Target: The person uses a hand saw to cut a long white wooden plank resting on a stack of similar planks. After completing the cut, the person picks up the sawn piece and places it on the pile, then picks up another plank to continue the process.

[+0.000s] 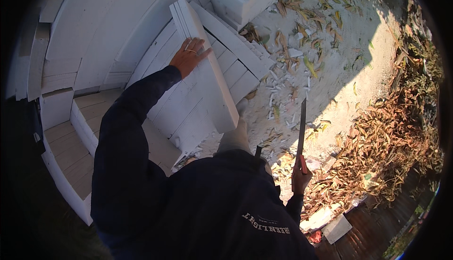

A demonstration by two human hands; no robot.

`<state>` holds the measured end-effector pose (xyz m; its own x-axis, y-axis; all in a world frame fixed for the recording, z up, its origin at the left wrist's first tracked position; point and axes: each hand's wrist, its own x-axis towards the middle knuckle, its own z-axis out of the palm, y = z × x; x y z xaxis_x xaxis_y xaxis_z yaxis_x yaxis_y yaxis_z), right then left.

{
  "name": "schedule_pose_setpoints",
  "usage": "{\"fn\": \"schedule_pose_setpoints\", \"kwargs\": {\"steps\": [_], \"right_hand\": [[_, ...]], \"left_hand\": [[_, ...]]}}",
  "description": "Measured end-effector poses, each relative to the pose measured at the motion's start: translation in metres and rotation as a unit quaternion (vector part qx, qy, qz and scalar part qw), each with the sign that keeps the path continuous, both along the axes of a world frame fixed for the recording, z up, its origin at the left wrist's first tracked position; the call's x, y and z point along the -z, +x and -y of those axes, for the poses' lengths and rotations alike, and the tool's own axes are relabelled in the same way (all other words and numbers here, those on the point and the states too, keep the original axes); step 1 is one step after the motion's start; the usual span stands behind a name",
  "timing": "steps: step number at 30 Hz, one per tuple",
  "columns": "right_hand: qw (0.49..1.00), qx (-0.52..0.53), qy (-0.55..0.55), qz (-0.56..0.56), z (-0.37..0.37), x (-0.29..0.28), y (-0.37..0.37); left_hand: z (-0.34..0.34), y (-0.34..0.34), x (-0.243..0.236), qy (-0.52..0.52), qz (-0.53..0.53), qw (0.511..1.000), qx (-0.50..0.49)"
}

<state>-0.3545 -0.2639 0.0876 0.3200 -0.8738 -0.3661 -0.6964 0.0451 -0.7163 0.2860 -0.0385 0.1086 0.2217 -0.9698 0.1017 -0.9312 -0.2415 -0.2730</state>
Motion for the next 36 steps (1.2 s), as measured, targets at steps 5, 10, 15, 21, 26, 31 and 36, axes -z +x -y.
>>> {"fn": "schedule_pose_setpoints", "kwargs": {"steps": [5,10,15,21,26,31,36], "right_hand": [[0.986,-0.134,-0.087,0.056,-0.009,-0.064,0.079],[0.960,-0.218,-0.083,0.153,-0.045,-0.108,0.110],[0.929,-0.291,-0.065,0.217,-0.086,-0.109,0.097],[0.926,-0.309,-0.065,0.206,-0.145,-0.099,0.090],[0.923,-0.320,-0.058,0.207,-0.167,-0.089,0.100],[0.922,-0.323,-0.064,0.202,-0.177,-0.088,0.107],[0.910,-0.328,-0.088,0.239,-0.178,-0.079,0.126]], "left_hand": [[-0.042,-0.055,0.086,-0.310,-0.232,0.780,-0.492],[-0.009,-0.159,0.106,-0.461,-0.395,0.634,-0.479],[0.012,-0.206,0.106,-0.546,-0.408,0.588,-0.436],[0.017,-0.218,0.087,-0.497,-0.426,0.566,-0.501],[0.012,-0.212,0.098,-0.497,-0.400,0.596,-0.488],[0.014,-0.215,0.103,-0.511,-0.422,0.582,-0.471],[0.015,-0.215,0.101,-0.503,-0.423,0.581,-0.480]]}}
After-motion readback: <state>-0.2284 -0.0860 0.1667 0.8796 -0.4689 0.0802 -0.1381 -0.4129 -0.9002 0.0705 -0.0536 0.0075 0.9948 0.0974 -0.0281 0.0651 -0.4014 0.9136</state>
